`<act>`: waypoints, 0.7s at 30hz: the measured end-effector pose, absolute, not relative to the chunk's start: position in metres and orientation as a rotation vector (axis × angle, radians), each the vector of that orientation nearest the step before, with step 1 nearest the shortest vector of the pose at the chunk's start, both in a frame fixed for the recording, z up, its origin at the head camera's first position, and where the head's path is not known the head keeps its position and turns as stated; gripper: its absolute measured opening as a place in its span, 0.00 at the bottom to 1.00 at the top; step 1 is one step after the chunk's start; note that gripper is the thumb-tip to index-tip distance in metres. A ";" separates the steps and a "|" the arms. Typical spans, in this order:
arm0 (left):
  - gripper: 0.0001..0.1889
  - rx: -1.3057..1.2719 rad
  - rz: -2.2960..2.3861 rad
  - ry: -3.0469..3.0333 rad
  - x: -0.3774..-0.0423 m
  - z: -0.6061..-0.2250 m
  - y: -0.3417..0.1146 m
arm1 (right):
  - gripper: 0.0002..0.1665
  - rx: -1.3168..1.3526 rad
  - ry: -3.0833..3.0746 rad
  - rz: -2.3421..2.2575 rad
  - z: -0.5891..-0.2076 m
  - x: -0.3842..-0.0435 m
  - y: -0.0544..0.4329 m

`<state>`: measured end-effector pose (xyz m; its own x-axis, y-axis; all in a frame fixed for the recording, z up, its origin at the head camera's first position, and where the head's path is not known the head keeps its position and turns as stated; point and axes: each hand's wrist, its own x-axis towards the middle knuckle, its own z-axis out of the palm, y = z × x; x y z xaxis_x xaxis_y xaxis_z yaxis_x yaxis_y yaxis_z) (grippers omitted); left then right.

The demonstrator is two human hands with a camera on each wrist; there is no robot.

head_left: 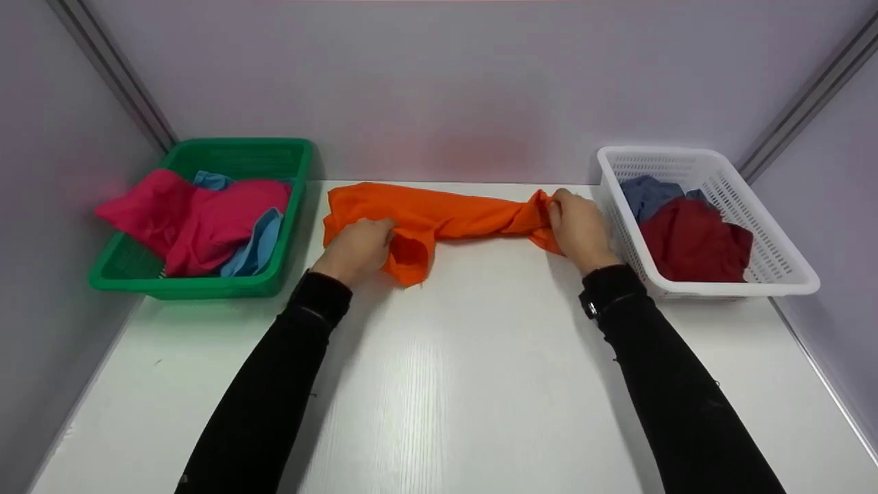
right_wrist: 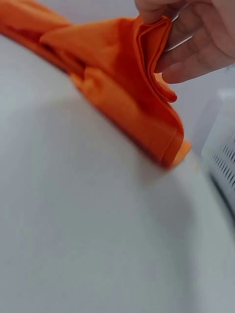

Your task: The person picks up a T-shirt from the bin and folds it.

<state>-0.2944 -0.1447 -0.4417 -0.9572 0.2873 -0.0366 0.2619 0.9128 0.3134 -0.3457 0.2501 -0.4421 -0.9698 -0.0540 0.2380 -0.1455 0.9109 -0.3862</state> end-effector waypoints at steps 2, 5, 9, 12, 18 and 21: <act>0.16 0.409 0.558 3.034 -0.294 -0.431 -0.148 | 0.16 0.162 -2.788 0.636 -0.427 -0.342 0.248; 0.21 0.396 0.654 3.074 -0.291 -0.415 -0.152 | 0.16 0.185 -2.708 0.666 -0.404 -0.333 0.245; 0.21 0.447 0.679 3.086 -0.278 -0.394 -0.164 | 0.17 0.231 -2.650 0.658 -0.374 -0.313 0.248; 0.22 0.506 0.650 3.068 -0.263 -0.379 -0.179 | 0.17 0.282 -2.660 0.640 -0.353 -0.295 0.258; 0.20 0.646 0.632 2.930 -0.224 -0.355 -0.211 | 0.13 0.476 -2.849 0.453 -0.325 -0.255 0.288; 0.20 0.714 0.584 2.855 -0.204 -0.353 -0.224 | 0.12 0.594 -2.938 0.301 -0.324 -0.235 0.303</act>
